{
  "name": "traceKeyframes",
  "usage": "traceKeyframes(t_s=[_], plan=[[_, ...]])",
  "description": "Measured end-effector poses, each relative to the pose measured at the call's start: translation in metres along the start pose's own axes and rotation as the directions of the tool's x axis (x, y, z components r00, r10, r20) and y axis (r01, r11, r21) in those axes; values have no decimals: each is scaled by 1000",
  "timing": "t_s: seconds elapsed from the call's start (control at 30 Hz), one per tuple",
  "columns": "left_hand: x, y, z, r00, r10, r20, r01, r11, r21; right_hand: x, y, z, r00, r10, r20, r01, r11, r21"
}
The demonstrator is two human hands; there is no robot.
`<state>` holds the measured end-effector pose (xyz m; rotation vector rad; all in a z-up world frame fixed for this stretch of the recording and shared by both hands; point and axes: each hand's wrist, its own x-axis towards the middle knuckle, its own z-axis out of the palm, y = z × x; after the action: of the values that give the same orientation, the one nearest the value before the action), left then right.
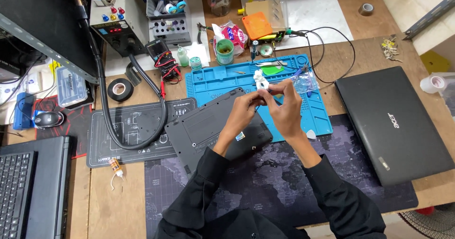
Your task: Removing screws from the back of a laptop using a screwdriver and then prying the back cover off with a tool.
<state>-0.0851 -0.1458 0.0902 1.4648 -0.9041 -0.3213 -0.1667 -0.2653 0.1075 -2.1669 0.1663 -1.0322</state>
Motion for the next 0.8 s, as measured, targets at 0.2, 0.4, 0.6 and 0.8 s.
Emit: traceKeyframes(t_s=[0.2, 0.4, 0.6, 0.8], plan=[[3, -4, -4, 1000, -18, -21, 18, 999, 32, 17, -22, -12, 994, 23, 106, -44, 980, 195], [11, -17, -1, 997, 33, -71, -23, 991, 130, 22, -51, -15, 992, 11, 128, -32, 986, 166], [4, 14, 0, 999, 38, -20, -38, 999, 32, 6, -11, -8, 996, 47, 76, -63, 976, 210], [6, -24, -1, 994, 72, -80, -66, 995, 74, 16, -47, -13, 994, 8, 111, -29, 981, 191]])
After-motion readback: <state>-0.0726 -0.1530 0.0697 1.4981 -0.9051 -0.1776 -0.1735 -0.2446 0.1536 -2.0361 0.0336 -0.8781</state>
